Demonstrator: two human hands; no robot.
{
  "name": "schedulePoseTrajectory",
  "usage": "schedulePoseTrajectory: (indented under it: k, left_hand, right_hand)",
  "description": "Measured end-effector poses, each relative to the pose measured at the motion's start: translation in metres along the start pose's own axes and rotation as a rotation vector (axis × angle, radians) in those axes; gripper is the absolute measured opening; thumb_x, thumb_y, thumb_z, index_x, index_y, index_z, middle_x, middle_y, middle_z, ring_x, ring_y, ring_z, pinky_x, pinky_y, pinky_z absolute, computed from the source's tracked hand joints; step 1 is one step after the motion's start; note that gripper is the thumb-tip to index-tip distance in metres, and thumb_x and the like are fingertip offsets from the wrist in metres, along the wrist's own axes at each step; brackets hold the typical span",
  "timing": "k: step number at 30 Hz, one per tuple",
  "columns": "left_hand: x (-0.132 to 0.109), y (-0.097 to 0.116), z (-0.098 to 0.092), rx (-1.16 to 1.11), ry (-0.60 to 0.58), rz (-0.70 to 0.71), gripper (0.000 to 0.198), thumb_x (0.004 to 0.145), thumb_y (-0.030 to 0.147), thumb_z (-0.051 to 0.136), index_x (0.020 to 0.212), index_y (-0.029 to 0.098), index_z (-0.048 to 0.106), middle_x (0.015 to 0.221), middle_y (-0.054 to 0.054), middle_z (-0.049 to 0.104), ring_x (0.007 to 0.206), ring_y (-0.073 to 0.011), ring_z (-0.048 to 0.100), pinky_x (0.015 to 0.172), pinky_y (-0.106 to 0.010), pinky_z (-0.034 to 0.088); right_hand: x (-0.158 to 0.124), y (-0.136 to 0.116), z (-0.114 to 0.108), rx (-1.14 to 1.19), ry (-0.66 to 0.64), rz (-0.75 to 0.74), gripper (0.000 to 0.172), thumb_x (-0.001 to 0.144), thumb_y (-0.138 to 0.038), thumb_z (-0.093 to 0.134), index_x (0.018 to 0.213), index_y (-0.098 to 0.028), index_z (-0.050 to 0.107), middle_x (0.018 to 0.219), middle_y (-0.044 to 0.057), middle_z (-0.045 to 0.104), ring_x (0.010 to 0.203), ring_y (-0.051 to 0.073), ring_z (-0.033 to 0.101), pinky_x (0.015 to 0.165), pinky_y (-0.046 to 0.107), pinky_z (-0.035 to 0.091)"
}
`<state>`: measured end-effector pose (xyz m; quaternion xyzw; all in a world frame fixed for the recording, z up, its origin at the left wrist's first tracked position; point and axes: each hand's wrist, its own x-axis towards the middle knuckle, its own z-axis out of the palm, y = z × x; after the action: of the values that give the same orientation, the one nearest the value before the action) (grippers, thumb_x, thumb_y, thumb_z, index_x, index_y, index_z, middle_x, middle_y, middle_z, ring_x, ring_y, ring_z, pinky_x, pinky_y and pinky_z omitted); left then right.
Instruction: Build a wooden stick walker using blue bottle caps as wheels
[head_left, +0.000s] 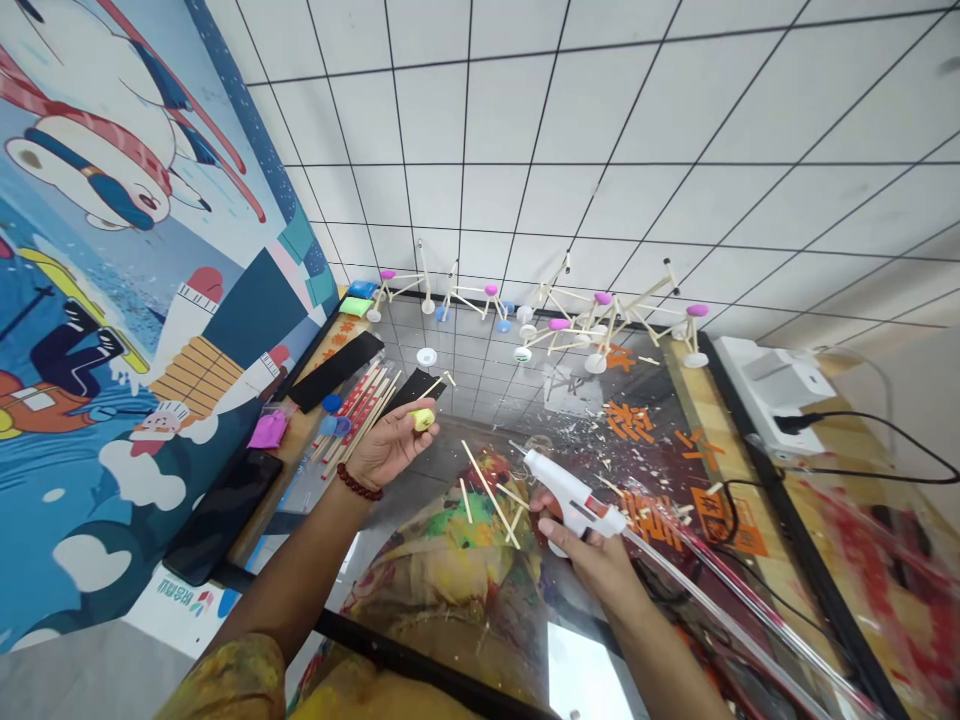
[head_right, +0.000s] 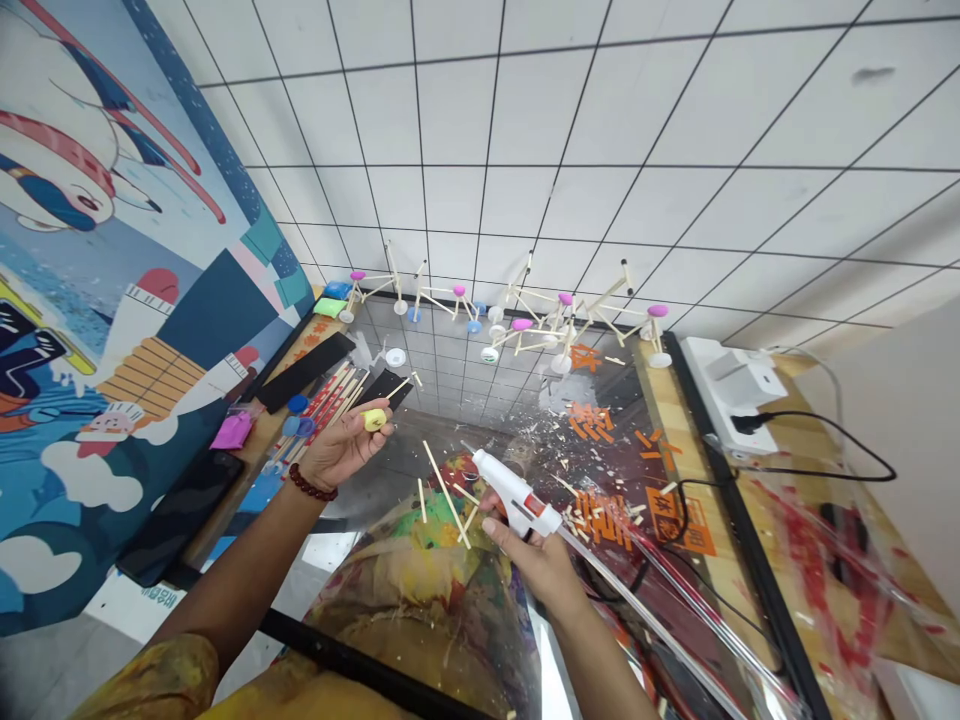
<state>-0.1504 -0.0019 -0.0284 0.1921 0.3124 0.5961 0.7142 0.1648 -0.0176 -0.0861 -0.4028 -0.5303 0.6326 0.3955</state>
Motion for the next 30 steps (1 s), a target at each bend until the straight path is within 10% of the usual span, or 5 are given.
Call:
schedulePoseTrajectory:
  k: [13,22,30]
  left_hand:
    - [0.006,0.004,0.001,0.064,0.352,0.031,0.015,0.09,0.023,0.06,0.093,0.01,0.066,0.082,-0.009,0.071,0.069,-0.0124,0.067,0.063,-0.021,0.055]
    - [-0.002,0.021,-0.008,0.989,0.481,0.197,0.045,0.084,0.051,0.058,0.055,0.018,0.049,0.047,0.003,0.042,0.047,-0.0096,0.036,0.046,-0.024,0.022]
    - [-0.013,0.039,-0.012,1.452,0.549,0.305,0.033,0.081,0.046,0.061,0.063,0.018,0.066,0.058,0.001,0.059,0.061,-0.0143,0.05,0.058,-0.026,0.033]
  right_hand:
    - [-0.001,0.004,-0.003,0.001,-0.019,0.028,0.026,0.083,-0.04,0.074,0.1,-0.022,0.071,0.091,0.007,0.072,0.105,0.027,0.063,0.099,0.043,0.047]
    - [-0.001,0.003,-0.002,-0.024,0.02,0.046,0.029,0.078,-0.042,0.077,0.099,-0.022,0.072,0.091,0.008,0.073,0.101,0.028,0.066,0.097,0.043,0.048]
    - [-0.001,0.001,-0.001,-0.014,0.042,0.065,0.027,0.078,-0.041,0.078,0.097,-0.023,0.073,0.101,0.008,0.073,0.101,0.028,0.066,0.1,0.045,0.047]
